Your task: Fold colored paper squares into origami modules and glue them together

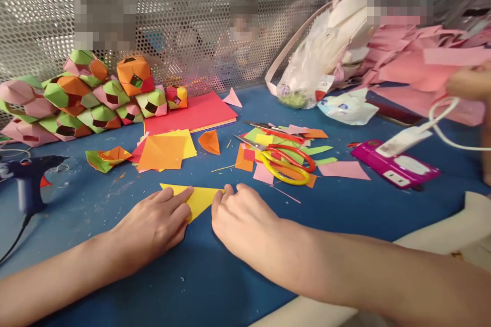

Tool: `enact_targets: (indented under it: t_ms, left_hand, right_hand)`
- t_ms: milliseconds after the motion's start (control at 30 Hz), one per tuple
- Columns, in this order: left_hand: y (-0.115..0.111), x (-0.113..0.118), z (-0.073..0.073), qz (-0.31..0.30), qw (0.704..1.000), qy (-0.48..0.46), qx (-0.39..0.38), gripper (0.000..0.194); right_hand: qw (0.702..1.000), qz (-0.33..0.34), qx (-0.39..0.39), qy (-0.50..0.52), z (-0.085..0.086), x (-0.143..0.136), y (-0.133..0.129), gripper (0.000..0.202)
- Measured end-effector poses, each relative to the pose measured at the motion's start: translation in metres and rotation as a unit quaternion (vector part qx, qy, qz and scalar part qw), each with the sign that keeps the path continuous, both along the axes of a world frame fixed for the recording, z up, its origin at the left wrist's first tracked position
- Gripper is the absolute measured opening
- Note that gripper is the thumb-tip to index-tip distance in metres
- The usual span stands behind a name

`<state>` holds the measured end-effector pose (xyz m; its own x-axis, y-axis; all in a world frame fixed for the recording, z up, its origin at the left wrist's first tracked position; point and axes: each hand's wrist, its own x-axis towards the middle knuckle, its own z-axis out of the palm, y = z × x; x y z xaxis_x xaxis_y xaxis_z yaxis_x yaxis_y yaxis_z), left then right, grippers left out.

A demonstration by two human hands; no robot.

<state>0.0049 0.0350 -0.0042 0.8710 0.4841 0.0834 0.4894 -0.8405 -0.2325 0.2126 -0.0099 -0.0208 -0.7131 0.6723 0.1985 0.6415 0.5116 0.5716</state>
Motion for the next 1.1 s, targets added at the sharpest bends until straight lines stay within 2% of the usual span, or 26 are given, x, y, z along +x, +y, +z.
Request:
enact_targets:
  t_ms: [100,233,333,400,533,600,700,833,933,1033,1100]
  left_hand:
    - [-0.002,0.0,0.003,0.008,0.999,0.001,0.033,0.017]
    - [0.0,0.0,0.002,0.011,0.999,-0.015,0.033,0.019]
    - [0.002,-0.002,-0.003,-0.004,0.999,-0.033,0.034,0.019]
    - [0.003,-0.002,-0.006,-0.015,0.999,-0.039,0.011,0.026]
    - [0.002,-0.002,-0.004,-0.023,0.999,-0.021,-0.031,0.029]
    - [0.0,-0.002,-0.002,-0.005,1.0,-0.003,-0.005,0.025]
    - [-0.004,0.0,0.0,0.048,0.998,0.025,0.04,0.023]
    - [-0.005,0.0,0.003,0.123,0.991,0.039,0.041,0.028]
    - [-0.001,-0.003,0.003,0.135,0.99,0.003,0.027,0.042]
    - [0.006,-0.008,0.0,0.101,0.99,-0.094,0.021,0.064]
    - [0.01,-0.009,-0.003,0.076,0.987,-0.144,-0.003,0.066]
  right_hand:
    - [1.0,-0.009,-0.009,0.021,0.008,-0.004,0.005,0.031]
    - [0.995,-0.07,-0.015,0.064,0.015,-0.017,0.016,0.028]
    - [0.994,0.009,-0.014,0.112,0.01,-0.025,0.024,0.033]
    - [0.989,0.065,-0.048,0.121,0.004,-0.027,0.027,0.038]
    - [0.991,0.079,-0.077,0.072,-0.005,-0.028,0.027,0.042]
    - [0.994,0.074,-0.07,0.033,-0.005,-0.028,0.025,0.041]
    - [0.998,0.028,-0.059,-0.007,-0.003,-0.027,0.02,0.043]
    - [0.996,-0.037,-0.08,-0.017,0.002,-0.022,0.016,0.049]
    - [0.994,-0.054,-0.097,0.018,0.008,-0.016,0.018,0.048]
    - [0.993,-0.051,-0.08,0.074,0.014,-0.013,0.024,0.042]
    - [0.992,-0.047,-0.057,0.1,0.016,-0.011,0.028,0.041]
